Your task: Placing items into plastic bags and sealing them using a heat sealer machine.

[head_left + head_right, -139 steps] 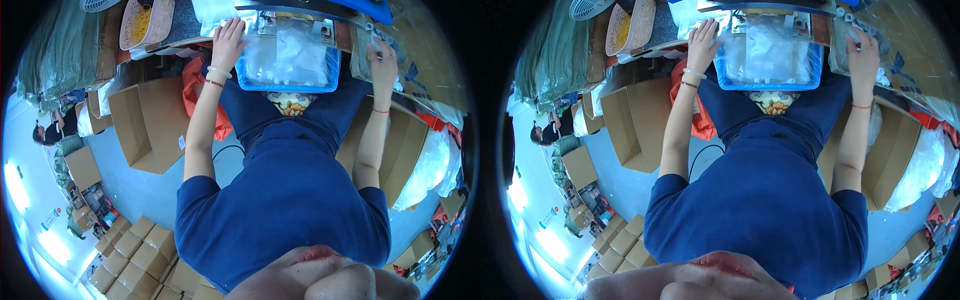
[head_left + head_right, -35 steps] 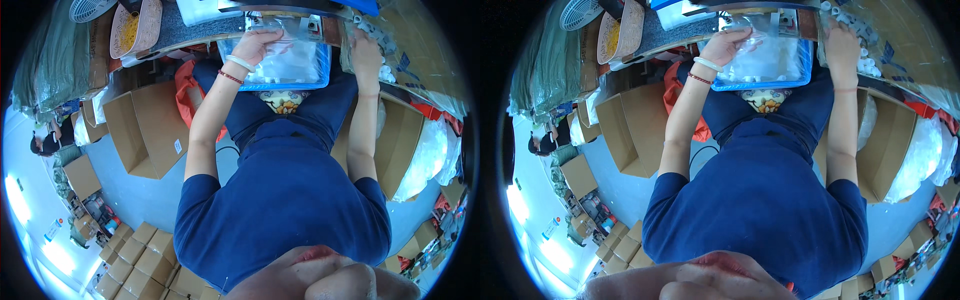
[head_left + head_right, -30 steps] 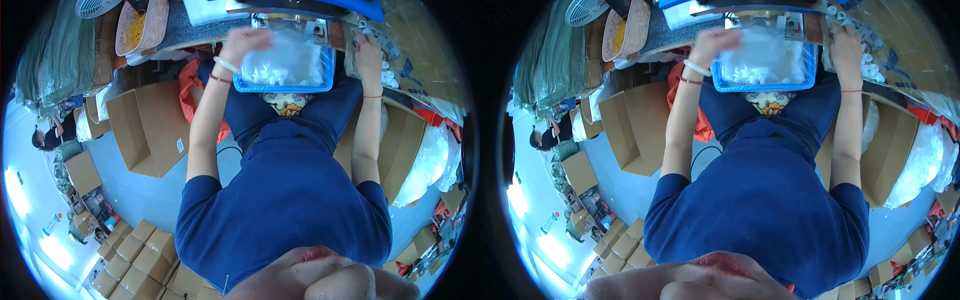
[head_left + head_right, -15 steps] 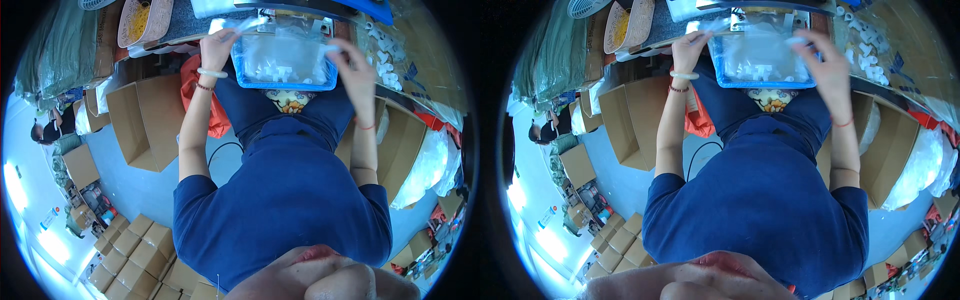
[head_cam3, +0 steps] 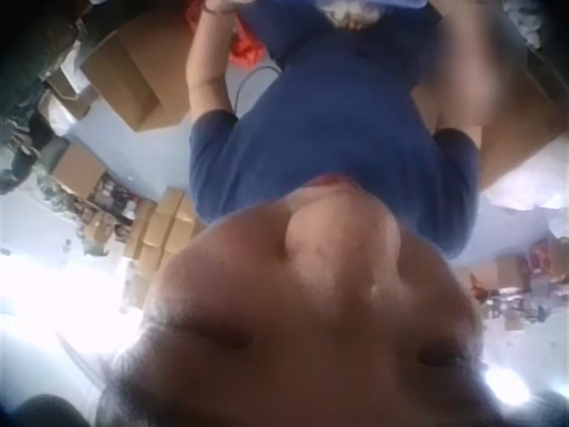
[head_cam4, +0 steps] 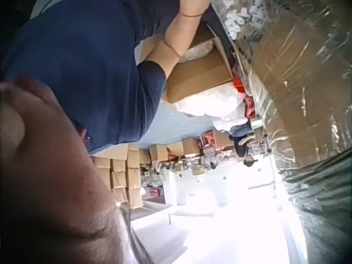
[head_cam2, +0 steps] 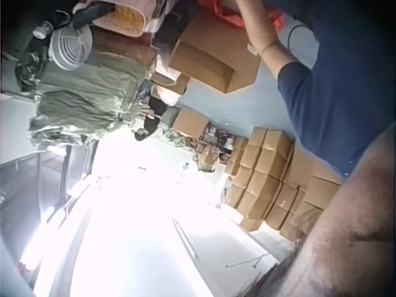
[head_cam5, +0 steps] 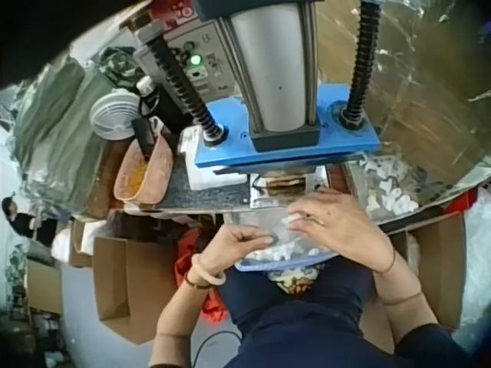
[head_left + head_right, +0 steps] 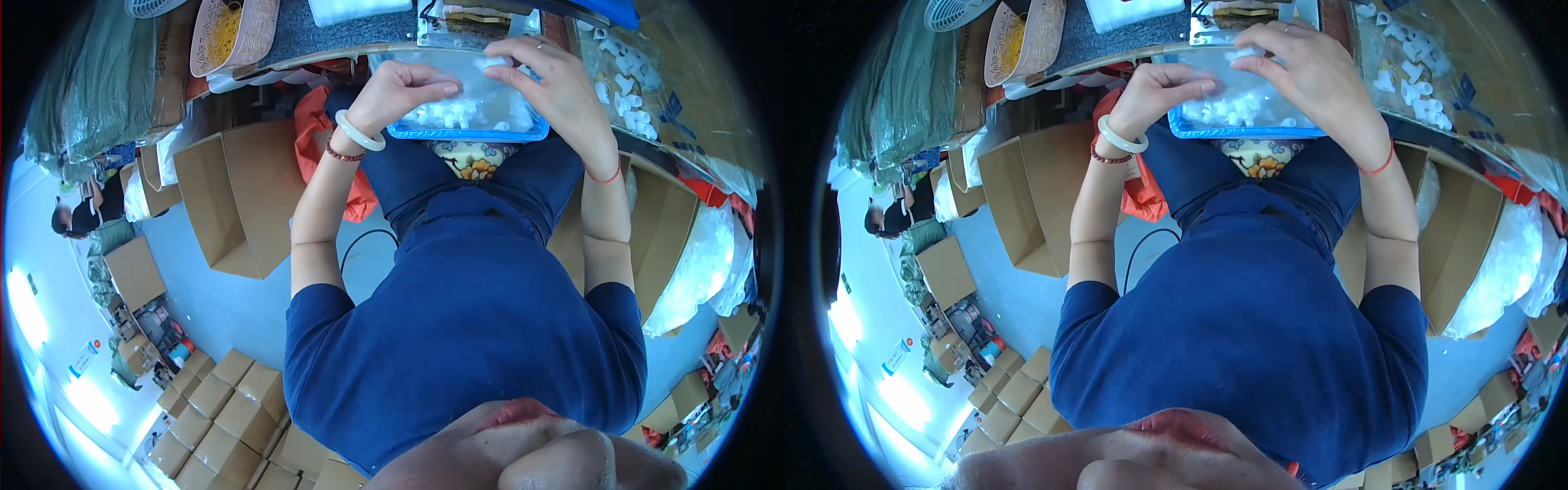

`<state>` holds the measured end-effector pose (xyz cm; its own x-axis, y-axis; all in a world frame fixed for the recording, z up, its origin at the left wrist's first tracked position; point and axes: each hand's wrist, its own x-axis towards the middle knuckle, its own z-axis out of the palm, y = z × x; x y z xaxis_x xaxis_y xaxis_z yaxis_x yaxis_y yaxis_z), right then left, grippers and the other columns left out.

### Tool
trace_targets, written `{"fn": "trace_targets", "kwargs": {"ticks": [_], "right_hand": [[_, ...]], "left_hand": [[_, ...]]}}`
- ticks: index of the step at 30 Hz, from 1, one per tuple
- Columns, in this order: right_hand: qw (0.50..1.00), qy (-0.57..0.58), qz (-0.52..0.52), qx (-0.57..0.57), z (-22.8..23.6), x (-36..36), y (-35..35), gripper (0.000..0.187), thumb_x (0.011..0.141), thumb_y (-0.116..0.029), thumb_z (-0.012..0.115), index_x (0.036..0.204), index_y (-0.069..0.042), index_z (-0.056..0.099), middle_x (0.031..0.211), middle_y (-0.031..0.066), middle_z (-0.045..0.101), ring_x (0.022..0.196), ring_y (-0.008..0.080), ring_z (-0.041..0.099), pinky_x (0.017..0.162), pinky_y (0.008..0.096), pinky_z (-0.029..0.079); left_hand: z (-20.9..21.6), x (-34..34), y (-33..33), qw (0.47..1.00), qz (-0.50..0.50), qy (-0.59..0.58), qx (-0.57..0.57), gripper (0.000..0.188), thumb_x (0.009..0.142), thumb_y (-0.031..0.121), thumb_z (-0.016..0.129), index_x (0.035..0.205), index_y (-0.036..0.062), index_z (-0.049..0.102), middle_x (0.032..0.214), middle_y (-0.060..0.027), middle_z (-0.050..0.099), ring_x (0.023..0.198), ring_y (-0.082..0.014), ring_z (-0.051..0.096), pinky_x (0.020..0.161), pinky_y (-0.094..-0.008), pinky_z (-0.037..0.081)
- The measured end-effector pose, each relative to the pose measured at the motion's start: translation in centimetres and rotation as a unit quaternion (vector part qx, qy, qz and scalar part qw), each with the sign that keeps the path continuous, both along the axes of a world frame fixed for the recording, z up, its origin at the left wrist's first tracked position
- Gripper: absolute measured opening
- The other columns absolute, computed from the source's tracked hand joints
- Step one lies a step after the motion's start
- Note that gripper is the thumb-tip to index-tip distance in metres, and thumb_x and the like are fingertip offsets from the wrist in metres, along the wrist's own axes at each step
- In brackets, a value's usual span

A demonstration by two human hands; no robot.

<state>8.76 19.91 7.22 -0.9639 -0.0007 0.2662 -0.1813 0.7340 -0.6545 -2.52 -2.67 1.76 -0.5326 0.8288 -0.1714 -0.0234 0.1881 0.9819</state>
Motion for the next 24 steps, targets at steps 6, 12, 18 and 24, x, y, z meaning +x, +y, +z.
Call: {"fn": "trace_targets", "kwargs": {"ticks": [6, 12, 18, 24], "right_hand": [[0.984, -0.102, -0.141, -0.043, -1.7, -0.5, 1.6, 0.032, 0.091, -0.025, 0.065, 0.117, -0.007, 0.063, 0.104, 0.0113, 0.069, 0.093, 0.0268, 0.067, 0.079, 0.0321, 0.051], [0.891, -0.120, -0.357, 0.254, -4.5, 4.5, 6.4, 0.022, 0.092, -0.019, 0.059, 0.112, -0.010, 0.066, 0.106, 0.0136, 0.067, 0.098, 0.0330, 0.064, 0.079, 0.0408, 0.052], [0.923, -0.046, -0.319, 0.210, -10.2, 4.0, 9.9, 0.021, 0.092, -0.015, 0.060, 0.111, -0.008, 0.066, 0.108, 0.0173, 0.066, 0.099, 0.0388, 0.061, 0.084, 0.0420, 0.049], [0.937, 0.022, -0.328, 0.117, -11.1, 3.3, 10.7, 0.025, 0.091, -0.021, 0.065, 0.114, -0.012, 0.068, 0.109, 0.0165, 0.067, 0.095, 0.0335, 0.064, 0.085, 0.0383, 0.050]], "left_hand": [[-4.3, -1.2, 3.0, 0.958, -0.016, -0.286, 0.005, 0.027, 0.094, 0.012, 0.063, 0.112, -0.0079, 0.065, 0.102, -0.0138, 0.071, 0.101, -0.0251, 0.069, 0.082, -0.0330, 0.058], [-6.8, -2.3, 6.4, 0.895, 0.085, -0.418, 0.134, 0.026, 0.096, 0.010, 0.059, 0.116, -0.0065, 0.063, 0.113, -0.0158, 0.067, 0.108, -0.0312, 0.065, 0.091, -0.0380, 0.056], [-6.0, -3.0, 4.3, 0.970, 0.132, -0.196, 0.051, 0.024, 0.092, 0.015, 0.067, 0.109, -0.0021, 0.068, 0.103, -0.0113, 0.071, 0.091, -0.0189, 0.069, 0.083, -0.0329, 0.056], [-7.1, -9.8, 2.0, 0.767, 0.233, 0.582, -0.141, 0.055, 0.087, 0.020, 0.065, 0.137, 0.0023, 0.049, 0.131, -0.0273, 0.054, 0.122, -0.0369, 0.051, 0.108, -0.0482, 0.033]]}}
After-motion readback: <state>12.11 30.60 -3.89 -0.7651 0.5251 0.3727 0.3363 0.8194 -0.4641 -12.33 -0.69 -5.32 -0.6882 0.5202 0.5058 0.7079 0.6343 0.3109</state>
